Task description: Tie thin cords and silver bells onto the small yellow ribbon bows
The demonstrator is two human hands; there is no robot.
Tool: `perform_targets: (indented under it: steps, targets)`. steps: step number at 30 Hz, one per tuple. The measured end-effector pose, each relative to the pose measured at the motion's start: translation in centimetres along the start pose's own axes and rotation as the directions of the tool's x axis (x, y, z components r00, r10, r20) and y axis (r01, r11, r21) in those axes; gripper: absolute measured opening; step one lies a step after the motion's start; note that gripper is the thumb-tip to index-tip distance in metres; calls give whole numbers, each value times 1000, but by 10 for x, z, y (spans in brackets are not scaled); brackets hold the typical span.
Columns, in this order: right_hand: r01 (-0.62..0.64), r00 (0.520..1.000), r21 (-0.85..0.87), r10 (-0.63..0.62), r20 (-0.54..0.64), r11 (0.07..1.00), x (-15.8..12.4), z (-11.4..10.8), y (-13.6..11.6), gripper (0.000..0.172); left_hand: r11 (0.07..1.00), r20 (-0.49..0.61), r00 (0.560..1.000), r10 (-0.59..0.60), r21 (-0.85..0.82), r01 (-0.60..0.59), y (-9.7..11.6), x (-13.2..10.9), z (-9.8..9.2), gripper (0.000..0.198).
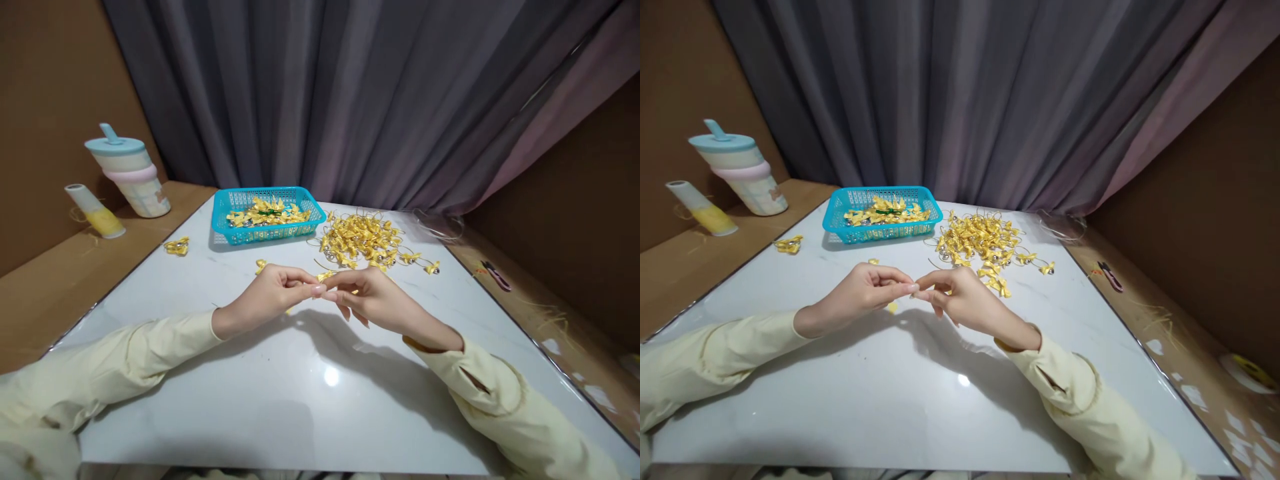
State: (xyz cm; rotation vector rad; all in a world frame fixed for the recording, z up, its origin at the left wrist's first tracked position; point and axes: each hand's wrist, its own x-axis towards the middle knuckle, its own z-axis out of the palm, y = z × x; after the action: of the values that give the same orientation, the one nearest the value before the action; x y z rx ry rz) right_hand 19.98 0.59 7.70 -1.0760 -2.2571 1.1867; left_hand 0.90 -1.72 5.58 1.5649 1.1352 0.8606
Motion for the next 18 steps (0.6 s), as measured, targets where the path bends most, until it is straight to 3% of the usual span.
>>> perform_targets:
  steps: [6, 10, 15, 18]
  targets:
    - [-19, 1000, -1, 19, -21, 1000, 10, 12, 19, 17, 988, -19, 998, -65, -140, 62, -24, 5, 12, 26]
    - [-38, 998, 42, 40, -42, 998, 16, 27, 42, 16, 983, -6, 992, -127, -132, 125, -42, 10, 17, 27]
    - [-85, 996, 113, 88, -24, 990, 15, 30, 49, 20, 999, -41, 999, -35, -13, 35, -47, 12, 15, 26]
    - [-174, 984, 67, 176, -19, 982, 14, 25, 45, 18, 1000, -41, 999, -20, -12, 20, -46, 12, 15, 26]
